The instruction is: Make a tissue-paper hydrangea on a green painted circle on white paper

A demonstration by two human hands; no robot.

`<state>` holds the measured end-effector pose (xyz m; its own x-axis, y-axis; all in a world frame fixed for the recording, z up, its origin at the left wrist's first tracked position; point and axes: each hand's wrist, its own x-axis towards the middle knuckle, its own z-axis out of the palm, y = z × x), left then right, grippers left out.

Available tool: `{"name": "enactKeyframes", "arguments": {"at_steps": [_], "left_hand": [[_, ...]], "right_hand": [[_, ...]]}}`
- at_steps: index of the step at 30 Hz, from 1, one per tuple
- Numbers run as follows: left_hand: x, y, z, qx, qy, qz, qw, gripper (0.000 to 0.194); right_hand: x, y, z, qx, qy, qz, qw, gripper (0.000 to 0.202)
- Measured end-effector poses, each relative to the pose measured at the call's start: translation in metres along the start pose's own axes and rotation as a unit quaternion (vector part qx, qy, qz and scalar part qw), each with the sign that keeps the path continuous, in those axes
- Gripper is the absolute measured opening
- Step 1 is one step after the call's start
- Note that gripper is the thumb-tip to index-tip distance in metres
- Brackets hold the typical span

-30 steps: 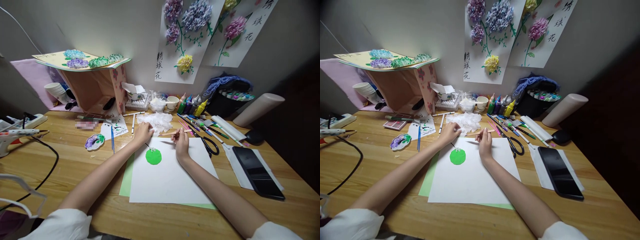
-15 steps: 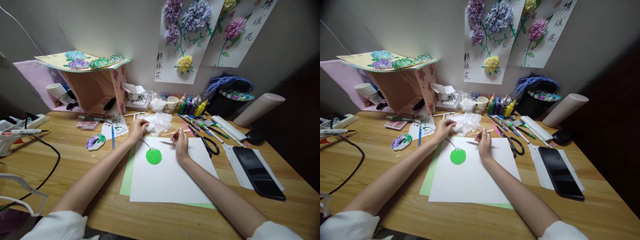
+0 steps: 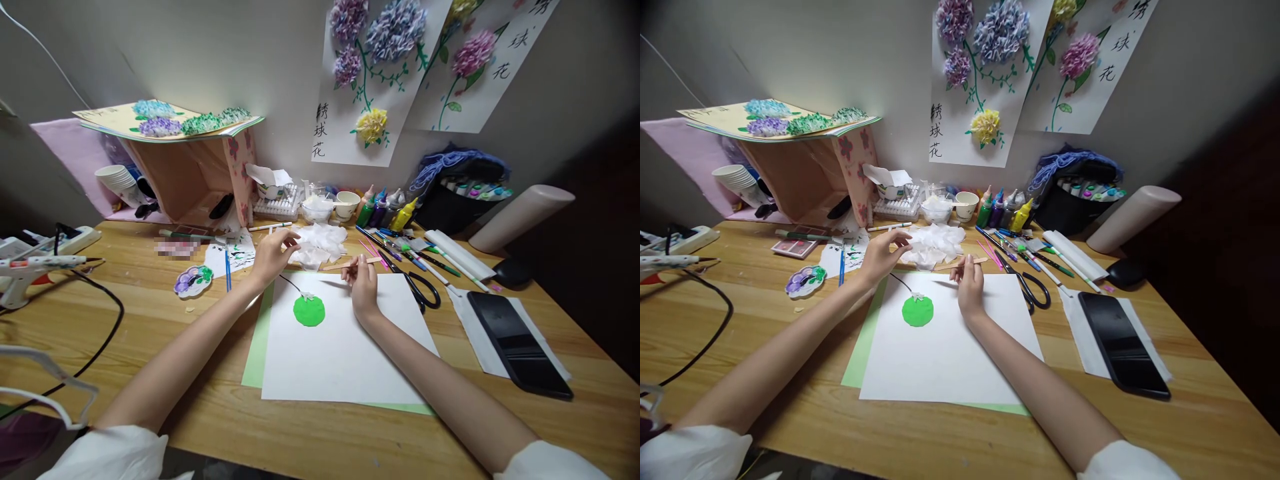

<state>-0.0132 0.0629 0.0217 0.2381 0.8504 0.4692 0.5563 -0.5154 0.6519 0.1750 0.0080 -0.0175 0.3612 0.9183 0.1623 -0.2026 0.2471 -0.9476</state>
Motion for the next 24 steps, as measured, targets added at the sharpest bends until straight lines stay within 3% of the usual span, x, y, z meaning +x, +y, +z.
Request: {"name": "enactKeyframes", "arguments": {"at_steps": [4,7,17,21,24], "left_hand": [[0.002,-0.002,0.004,-0.153,-0.014,-0.085,0.985,0.023],[-0.002,0.001,0.004,-0.178,-0.039,-0.127,0.975,0.023],[-0.02,0.027,0.002,-0.152,-0.127,-0.109,0.974,0.027],[-0.021,0.031,0.004,-0.167,-0.17,-0.121,0.964,0.029],[-0.022,0.029,0.006,-0.175,-0.162,-0.13,0.962,0.03]], "right_hand": [[0.0,0.002,-0.001,-0.011,-0.007,-0.015,1.0,0.039],[0.001,0.002,-0.001,-0.015,-0.016,-0.051,0.998,0.031],[-0.008,-0.006,0.003,-0.033,-0.113,-0.086,0.989,0.013],[-0.008,-0.002,0.001,-0.045,-0.161,-0.057,0.984,0.023],[-0.006,0.001,0.0,-0.051,-0.159,-0.042,0.985,0.024]]}}
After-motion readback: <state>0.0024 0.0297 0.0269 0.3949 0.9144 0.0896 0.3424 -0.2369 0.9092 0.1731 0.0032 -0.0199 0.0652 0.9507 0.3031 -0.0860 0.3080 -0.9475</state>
